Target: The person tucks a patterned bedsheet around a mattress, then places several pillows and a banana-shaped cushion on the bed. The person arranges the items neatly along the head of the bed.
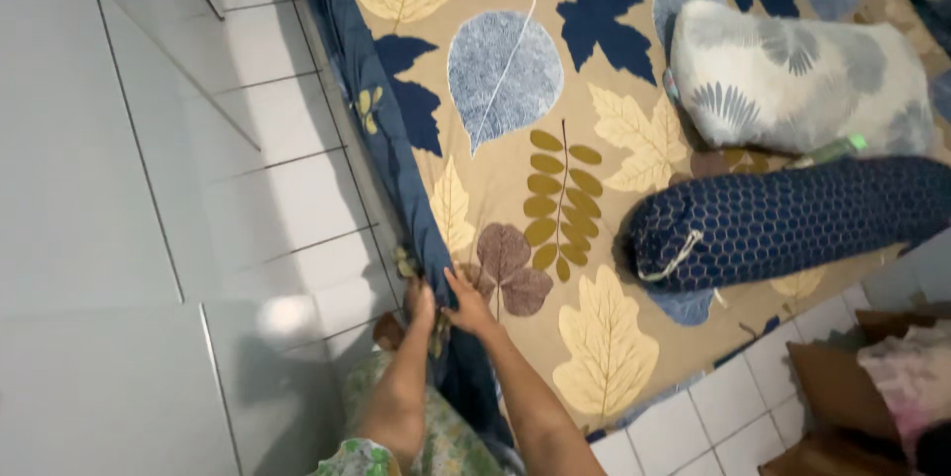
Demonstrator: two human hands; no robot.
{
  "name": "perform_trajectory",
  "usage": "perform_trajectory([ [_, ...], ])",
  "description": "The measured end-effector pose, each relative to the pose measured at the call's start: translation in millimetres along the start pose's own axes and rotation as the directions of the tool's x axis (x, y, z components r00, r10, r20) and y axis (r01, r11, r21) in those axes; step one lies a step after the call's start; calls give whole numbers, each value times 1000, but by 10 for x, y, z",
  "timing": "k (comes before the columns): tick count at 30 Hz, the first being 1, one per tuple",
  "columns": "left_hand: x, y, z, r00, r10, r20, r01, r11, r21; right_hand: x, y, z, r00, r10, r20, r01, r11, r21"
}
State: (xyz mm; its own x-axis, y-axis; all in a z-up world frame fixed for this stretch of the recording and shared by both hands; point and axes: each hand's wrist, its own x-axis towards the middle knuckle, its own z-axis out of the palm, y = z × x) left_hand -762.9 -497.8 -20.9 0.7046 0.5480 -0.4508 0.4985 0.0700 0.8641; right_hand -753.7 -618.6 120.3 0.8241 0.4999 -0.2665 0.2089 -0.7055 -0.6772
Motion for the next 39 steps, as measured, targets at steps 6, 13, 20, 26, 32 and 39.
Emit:
perform_trajectory([
  [6,-774,-214,98,771,-367,521,565,771,-294,-591,40,292,987,48,-152,-47,999,11],
  [13,-586,-386,331,823,-452,344,560,749,-355,-925,182,470,964,79,-254,-36,985,170],
  [20,-659,-85,35,1000,-28,-1,28,982,185,-1212,130,599,929,72,-362,10,976,219],
  [26,-605,153,-220,926,367,86,-376,919,123,-1578,-12,726,913,90,-397,-41,991,129],
  [32,-801,-270,112,649,-476,593,739,580,-344,-1688,85,743,910,66,-409,11,983,184],
  [39,-1746,-664,-166,897,395,-195,-375,917,133,-2214,105,881,889,114,-444,-45,986,162],
])
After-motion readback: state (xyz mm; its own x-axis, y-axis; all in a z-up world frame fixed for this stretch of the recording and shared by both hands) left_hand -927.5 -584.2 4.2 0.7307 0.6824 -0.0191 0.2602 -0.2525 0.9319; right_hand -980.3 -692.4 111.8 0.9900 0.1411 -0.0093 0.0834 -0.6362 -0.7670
